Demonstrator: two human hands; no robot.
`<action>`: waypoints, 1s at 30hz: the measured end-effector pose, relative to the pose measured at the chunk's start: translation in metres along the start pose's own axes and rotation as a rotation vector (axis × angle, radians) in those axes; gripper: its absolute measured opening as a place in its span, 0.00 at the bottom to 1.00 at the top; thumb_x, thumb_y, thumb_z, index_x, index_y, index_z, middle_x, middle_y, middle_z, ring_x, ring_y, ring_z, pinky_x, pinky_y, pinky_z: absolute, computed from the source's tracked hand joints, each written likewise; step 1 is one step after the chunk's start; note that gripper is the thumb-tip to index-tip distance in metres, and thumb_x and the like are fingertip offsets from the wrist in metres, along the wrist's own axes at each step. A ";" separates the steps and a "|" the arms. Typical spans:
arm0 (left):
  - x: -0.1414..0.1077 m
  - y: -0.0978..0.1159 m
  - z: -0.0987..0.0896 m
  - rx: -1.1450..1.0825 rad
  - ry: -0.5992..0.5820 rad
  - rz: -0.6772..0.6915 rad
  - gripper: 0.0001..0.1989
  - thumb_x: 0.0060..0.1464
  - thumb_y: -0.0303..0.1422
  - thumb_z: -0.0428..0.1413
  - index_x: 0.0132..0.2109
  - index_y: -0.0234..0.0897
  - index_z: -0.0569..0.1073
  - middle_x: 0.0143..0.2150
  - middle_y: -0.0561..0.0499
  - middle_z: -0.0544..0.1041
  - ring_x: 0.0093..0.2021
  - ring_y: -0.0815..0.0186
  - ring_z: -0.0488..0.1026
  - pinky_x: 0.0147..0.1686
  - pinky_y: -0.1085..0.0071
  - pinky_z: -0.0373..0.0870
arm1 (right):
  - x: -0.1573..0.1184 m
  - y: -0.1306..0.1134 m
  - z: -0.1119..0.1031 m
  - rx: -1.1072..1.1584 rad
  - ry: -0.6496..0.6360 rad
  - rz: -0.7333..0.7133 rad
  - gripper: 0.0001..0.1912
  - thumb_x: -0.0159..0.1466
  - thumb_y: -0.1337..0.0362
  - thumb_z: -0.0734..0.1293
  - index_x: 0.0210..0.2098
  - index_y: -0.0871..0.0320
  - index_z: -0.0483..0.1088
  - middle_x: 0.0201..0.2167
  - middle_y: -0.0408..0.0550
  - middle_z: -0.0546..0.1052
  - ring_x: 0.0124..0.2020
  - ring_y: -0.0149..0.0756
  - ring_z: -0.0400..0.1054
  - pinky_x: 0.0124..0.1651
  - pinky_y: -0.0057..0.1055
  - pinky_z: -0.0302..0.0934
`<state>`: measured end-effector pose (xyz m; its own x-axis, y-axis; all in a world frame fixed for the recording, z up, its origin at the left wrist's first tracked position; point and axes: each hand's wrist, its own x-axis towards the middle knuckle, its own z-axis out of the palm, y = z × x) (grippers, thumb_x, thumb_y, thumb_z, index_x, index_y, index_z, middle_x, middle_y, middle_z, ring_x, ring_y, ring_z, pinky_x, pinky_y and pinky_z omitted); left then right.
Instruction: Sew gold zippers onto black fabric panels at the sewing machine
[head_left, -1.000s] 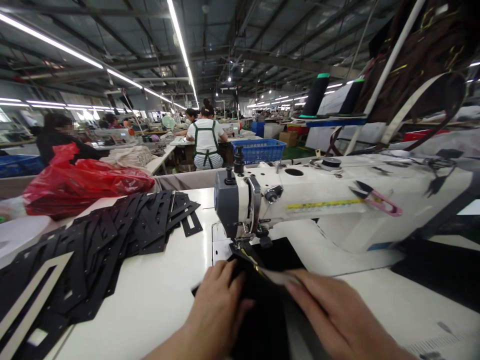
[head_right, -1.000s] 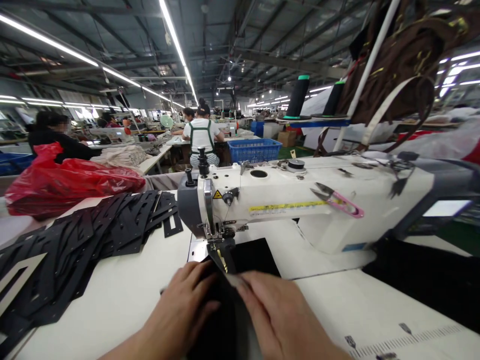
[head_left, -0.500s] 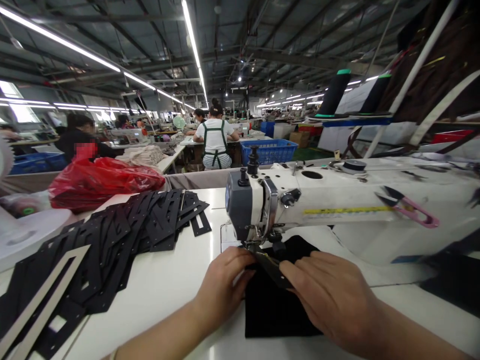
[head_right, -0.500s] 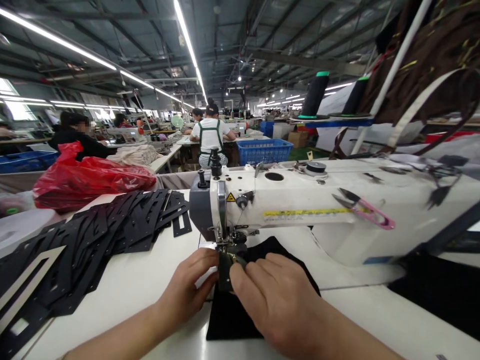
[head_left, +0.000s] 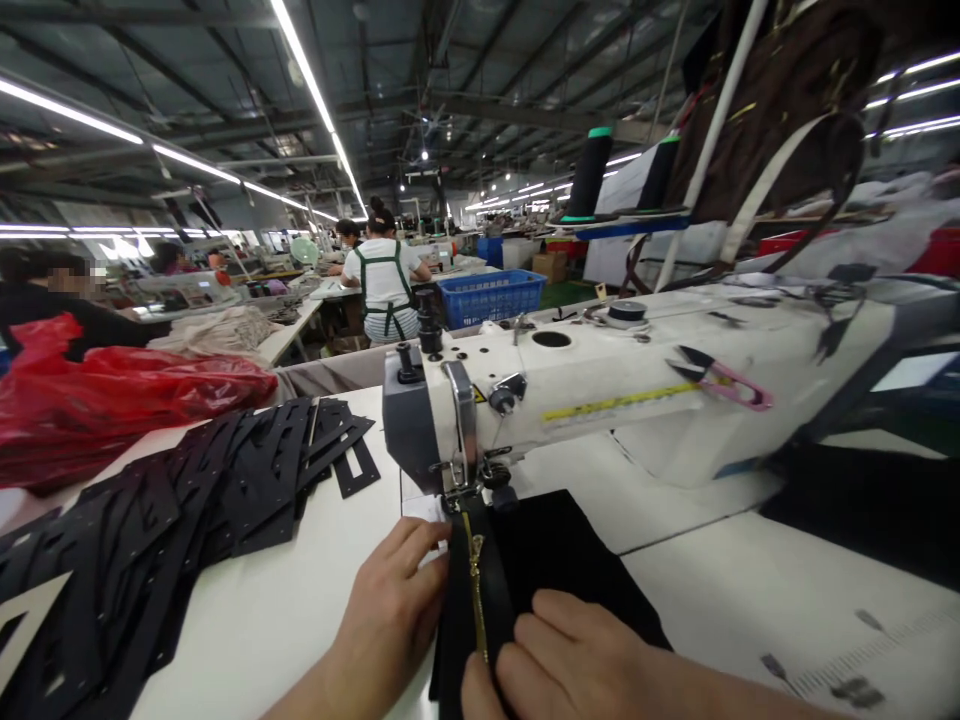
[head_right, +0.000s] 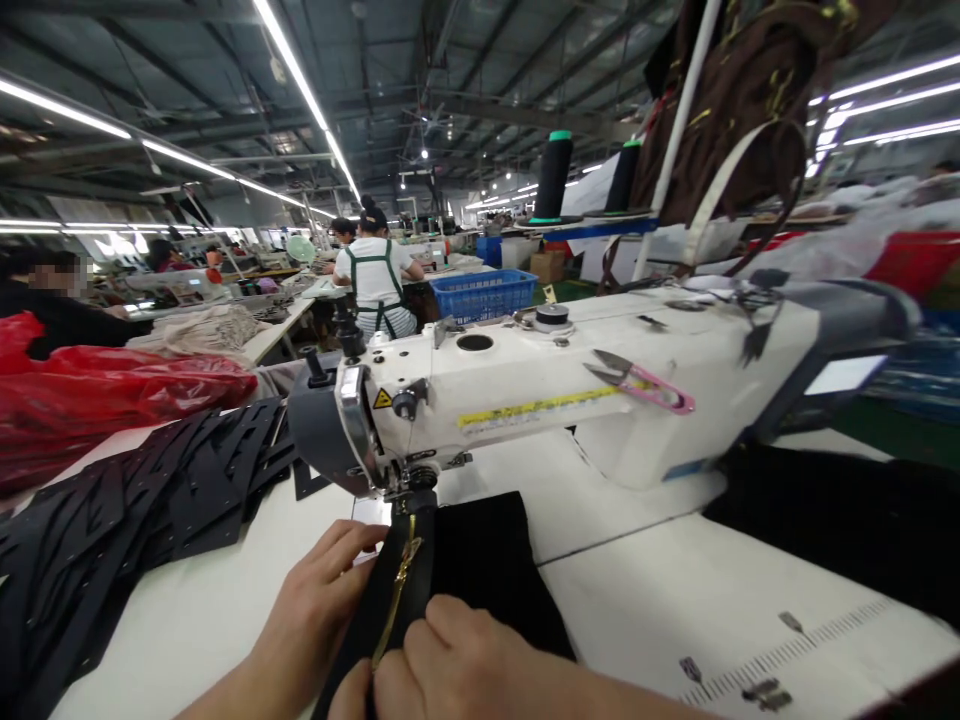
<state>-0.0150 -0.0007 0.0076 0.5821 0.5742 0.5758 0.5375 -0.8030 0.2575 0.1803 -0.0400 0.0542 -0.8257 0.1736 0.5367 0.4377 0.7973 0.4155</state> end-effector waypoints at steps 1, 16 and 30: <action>0.001 -0.003 0.000 -0.009 -0.020 0.029 0.13 0.59 0.24 0.42 0.39 0.37 0.71 0.38 0.44 0.71 0.38 0.62 0.66 0.33 0.69 0.69 | 0.001 -0.002 0.004 0.009 0.016 0.002 0.09 0.60 0.75 0.57 0.34 0.61 0.67 0.15 0.37 0.63 0.14 0.29 0.54 0.17 0.30 0.50; 0.022 -0.005 0.006 0.468 -0.085 0.285 0.17 0.63 0.23 0.36 0.43 0.36 0.69 0.23 0.50 0.68 0.25 0.62 0.64 0.22 0.68 0.55 | 0.004 0.003 0.015 0.009 0.131 0.031 0.05 0.49 0.71 0.63 0.21 0.57 0.61 0.13 0.36 0.60 0.14 0.28 0.48 0.15 0.29 0.42; 0.035 0.004 0.005 0.401 -0.063 0.062 0.15 0.51 0.18 0.41 0.22 0.37 0.62 0.21 0.50 0.67 0.22 0.64 0.64 0.22 0.70 0.59 | 0.010 0.035 -0.015 -0.051 0.225 0.041 0.07 0.58 0.70 0.60 0.30 0.64 0.70 0.15 0.43 0.66 0.15 0.33 0.58 0.16 0.32 0.49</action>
<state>0.0106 0.0164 0.0249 0.6505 0.5449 0.5291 0.6882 -0.7176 -0.1069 0.1923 -0.0192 0.0848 -0.7091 0.0671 0.7019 0.4911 0.7613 0.4234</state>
